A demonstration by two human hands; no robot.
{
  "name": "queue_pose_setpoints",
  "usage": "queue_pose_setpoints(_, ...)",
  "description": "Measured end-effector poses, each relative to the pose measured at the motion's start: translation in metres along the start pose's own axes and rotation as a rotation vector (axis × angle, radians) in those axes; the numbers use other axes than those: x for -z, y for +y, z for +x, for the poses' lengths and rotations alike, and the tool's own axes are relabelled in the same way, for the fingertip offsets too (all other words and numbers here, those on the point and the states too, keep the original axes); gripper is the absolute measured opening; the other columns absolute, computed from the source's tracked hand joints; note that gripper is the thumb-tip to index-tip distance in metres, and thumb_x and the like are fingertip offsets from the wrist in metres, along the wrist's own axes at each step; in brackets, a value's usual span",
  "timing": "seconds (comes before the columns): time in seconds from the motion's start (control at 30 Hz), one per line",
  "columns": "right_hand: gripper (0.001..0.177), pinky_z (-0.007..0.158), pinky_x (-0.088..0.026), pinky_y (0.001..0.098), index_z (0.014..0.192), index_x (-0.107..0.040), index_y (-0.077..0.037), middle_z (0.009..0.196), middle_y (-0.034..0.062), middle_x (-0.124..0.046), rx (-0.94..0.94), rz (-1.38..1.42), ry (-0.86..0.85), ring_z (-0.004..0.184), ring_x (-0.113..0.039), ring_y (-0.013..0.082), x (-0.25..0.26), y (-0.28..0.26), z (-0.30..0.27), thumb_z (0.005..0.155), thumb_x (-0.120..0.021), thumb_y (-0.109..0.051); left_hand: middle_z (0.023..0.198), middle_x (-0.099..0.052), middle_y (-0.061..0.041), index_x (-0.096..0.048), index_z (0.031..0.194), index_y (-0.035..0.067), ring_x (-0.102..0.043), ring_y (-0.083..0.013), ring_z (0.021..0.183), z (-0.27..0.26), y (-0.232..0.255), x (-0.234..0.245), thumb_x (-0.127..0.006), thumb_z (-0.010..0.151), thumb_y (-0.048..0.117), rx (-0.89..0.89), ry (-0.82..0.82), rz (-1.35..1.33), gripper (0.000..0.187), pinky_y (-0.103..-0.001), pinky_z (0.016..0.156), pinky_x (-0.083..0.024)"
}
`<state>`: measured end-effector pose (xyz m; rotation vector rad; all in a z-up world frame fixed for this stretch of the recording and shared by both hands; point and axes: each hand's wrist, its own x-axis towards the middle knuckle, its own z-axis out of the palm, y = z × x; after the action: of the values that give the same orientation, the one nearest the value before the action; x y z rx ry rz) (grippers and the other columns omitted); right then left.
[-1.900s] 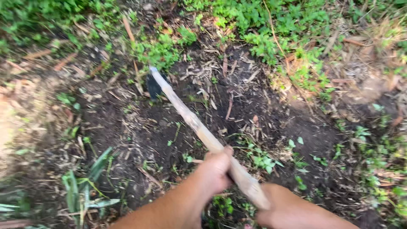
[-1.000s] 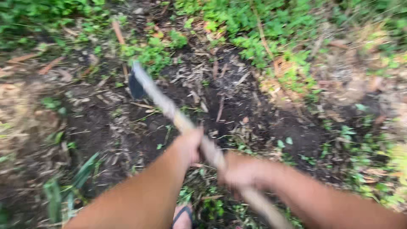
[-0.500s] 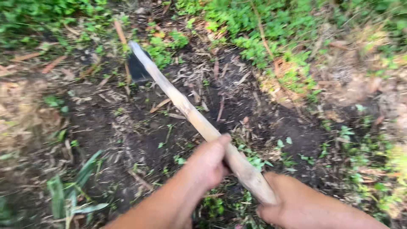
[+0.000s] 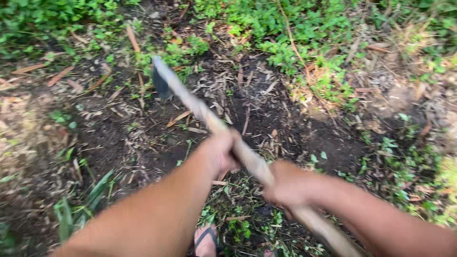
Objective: The person digs into the soil with a hoe, repeatedly swinging the blade into the ground and pulling it back to turn the earth and remove small plants.
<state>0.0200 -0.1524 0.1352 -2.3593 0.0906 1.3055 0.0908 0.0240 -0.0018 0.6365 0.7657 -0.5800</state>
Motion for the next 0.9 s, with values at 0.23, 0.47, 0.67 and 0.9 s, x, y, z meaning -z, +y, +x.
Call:
queue_pose_setpoints(0.23,0.039,0.069,-0.059,0.0427,0.111,-0.064,-0.004,0.088,0.0139,-0.074,0.002,-0.032,-0.090,0.076,-0.073,0.0276,-0.034,0.120,-0.058,0.075,-0.071,-0.017,0.125,-0.064,-0.022,-0.052,0.125,0.001,-0.065,-0.0431,0.116,-0.048,-0.178,-0.014,-0.063,0.090,0.012,0.441,-0.093,-0.094,0.039,-0.069,0.099,-0.048)
queue_pose_setpoints(0.47,0.043,0.079,-0.060,0.0355,0.116,-0.067,-0.008,0.092,0.0081,-0.076,0.093,-0.086,-0.114,0.087,-0.076,0.0206,-0.016,0.088,-0.076,0.076,-0.075,-0.019,0.113,-0.067,-0.017,-0.057,0.118,0.001,-0.068,-0.0361,0.109,-0.073,-0.117,-0.007,-0.064,0.085,0.007,0.186,-0.038,-0.073,0.034,-0.059,0.097,-0.057)
queue_pose_setpoints(0.67,0.040,0.063,-0.060,0.0444,0.113,-0.064,-0.002,0.081,0.0095,-0.071,0.150,-0.045,0.131,0.069,-0.072,0.0263,0.018,-0.019,-0.066,0.079,-0.078,-0.020,0.107,-0.065,-0.019,-0.054,0.116,0.000,-0.068,-0.0372,0.099,-0.083,0.032,-0.030,-0.064,0.089,0.014,-0.284,-0.048,0.129,0.032,-0.057,0.089,-0.060)
queue_pose_setpoints(0.9,0.040,0.064,-0.058,0.0404,0.107,-0.063,-0.002,0.083,0.0153,-0.071,0.427,-0.277,0.336,0.066,-0.071,0.0262,0.019,-0.112,0.030,0.076,-0.077,-0.023,0.110,-0.063,-0.019,-0.051,0.124,0.002,-0.066,-0.0364,0.101,-0.048,0.129,-0.002,-0.060,0.094,0.017,-0.357,0.092,0.056,0.035,-0.059,0.091,-0.058)
